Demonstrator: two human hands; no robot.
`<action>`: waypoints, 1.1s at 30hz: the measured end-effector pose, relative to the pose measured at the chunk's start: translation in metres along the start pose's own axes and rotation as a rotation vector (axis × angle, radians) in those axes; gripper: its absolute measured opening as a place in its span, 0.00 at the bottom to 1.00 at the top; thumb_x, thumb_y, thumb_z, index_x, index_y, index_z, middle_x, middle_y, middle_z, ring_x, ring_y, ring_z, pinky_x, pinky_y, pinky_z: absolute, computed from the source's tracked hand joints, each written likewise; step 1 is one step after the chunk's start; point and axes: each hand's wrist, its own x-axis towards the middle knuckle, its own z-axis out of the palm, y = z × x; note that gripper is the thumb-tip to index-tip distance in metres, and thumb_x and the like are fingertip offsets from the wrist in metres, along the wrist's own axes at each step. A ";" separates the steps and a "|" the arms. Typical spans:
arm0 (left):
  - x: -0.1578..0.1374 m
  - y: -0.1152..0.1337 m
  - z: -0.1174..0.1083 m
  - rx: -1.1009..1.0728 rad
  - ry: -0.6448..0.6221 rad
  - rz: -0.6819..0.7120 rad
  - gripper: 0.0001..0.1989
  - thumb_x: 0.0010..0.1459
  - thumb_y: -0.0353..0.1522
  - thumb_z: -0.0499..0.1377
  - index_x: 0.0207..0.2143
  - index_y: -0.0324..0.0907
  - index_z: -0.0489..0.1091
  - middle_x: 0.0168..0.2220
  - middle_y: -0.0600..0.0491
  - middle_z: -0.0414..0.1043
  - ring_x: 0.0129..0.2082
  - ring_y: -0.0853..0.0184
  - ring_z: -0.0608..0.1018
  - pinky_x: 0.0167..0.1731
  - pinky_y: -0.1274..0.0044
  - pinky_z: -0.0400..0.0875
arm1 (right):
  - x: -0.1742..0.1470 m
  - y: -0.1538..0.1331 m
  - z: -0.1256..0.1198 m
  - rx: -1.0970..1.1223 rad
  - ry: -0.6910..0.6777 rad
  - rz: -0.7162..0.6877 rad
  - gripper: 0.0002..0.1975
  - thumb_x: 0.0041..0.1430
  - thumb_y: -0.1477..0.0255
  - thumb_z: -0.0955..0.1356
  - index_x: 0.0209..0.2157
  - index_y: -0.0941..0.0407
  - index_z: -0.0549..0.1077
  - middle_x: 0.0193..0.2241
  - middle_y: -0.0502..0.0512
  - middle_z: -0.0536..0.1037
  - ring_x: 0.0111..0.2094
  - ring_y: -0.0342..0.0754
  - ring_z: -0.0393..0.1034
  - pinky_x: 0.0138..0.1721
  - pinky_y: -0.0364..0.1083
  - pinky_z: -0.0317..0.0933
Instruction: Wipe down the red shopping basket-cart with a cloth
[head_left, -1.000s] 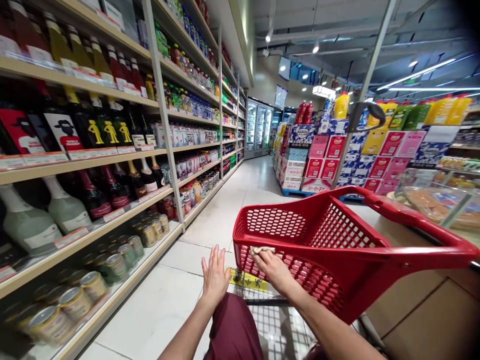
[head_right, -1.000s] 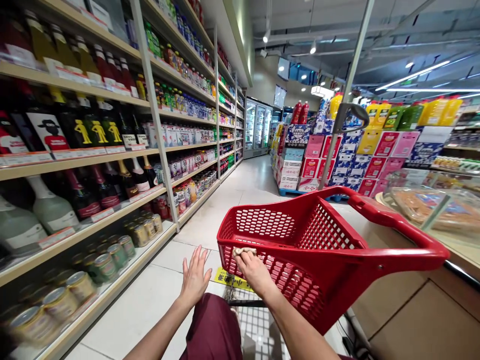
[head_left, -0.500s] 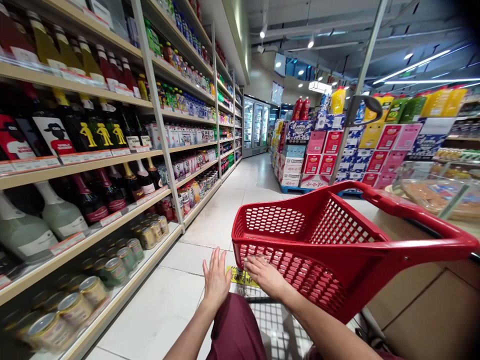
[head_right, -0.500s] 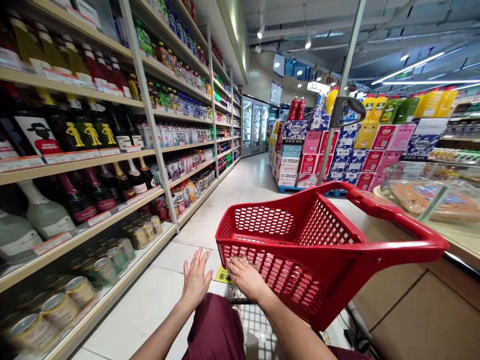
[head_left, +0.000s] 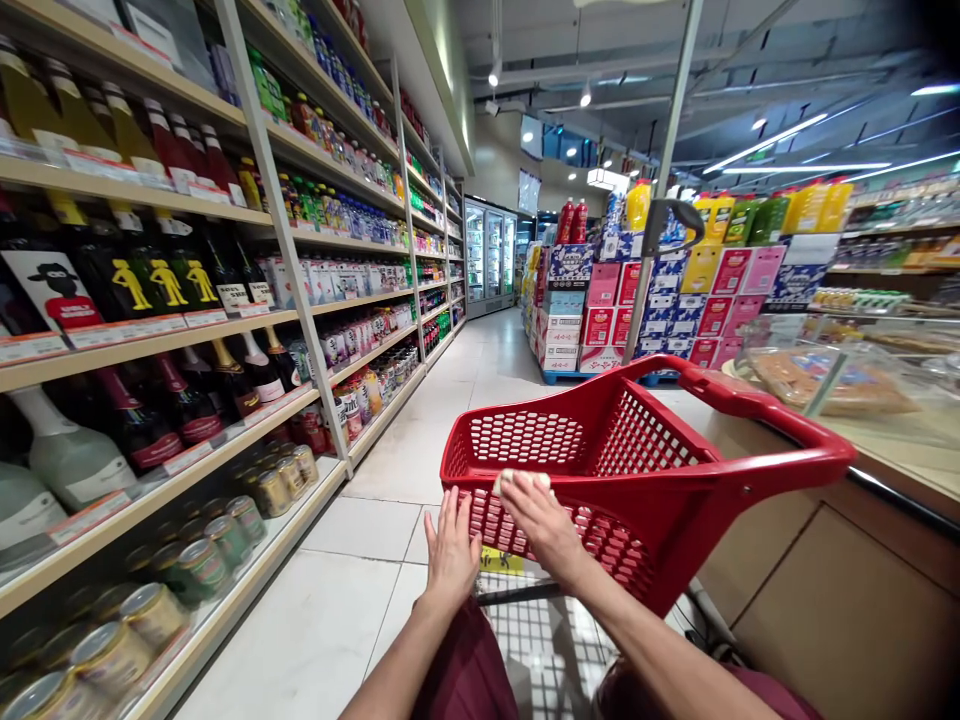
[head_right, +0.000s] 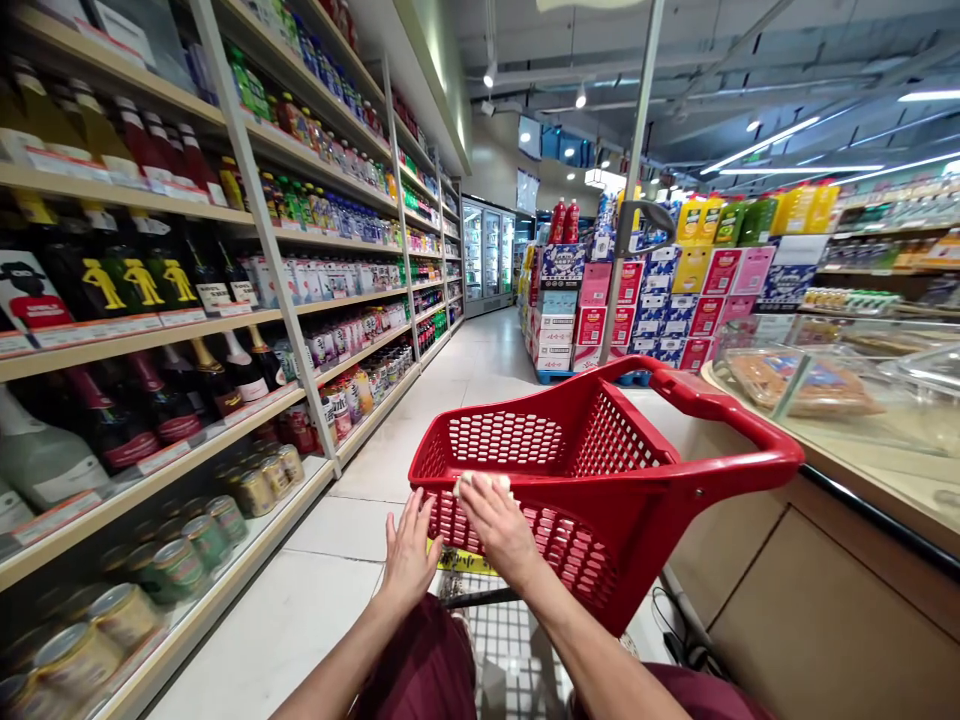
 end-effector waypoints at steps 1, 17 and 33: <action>0.001 0.005 0.001 -0.001 0.002 0.008 0.27 0.52 0.25 0.48 0.56 0.39 0.53 0.59 0.42 0.52 0.59 0.59 0.55 0.55 0.56 0.49 | 0.001 0.004 -0.004 -0.016 0.003 0.036 0.20 0.58 0.80 0.57 0.52 0.58 0.63 0.53 0.56 0.65 0.58 0.51 0.49 0.56 0.55 0.51; 0.026 0.062 -0.014 -0.050 0.034 0.201 0.28 0.51 0.25 0.49 0.57 0.37 0.51 0.61 0.42 0.47 0.60 0.59 0.51 0.55 0.56 0.47 | -0.044 0.034 -0.033 -0.073 -0.031 0.069 0.20 0.57 0.80 0.56 0.49 0.59 0.66 0.51 0.55 0.68 0.58 0.50 0.51 0.52 0.53 0.58; 0.035 0.105 -0.013 -0.082 0.005 0.302 0.27 0.54 0.29 0.49 0.57 0.38 0.50 0.61 0.44 0.46 0.61 0.59 0.50 0.55 0.56 0.48 | -0.079 0.070 -0.079 -0.143 -0.002 0.115 0.18 0.60 0.79 0.55 0.48 0.58 0.67 0.51 0.54 0.68 0.58 0.49 0.49 0.56 0.52 0.54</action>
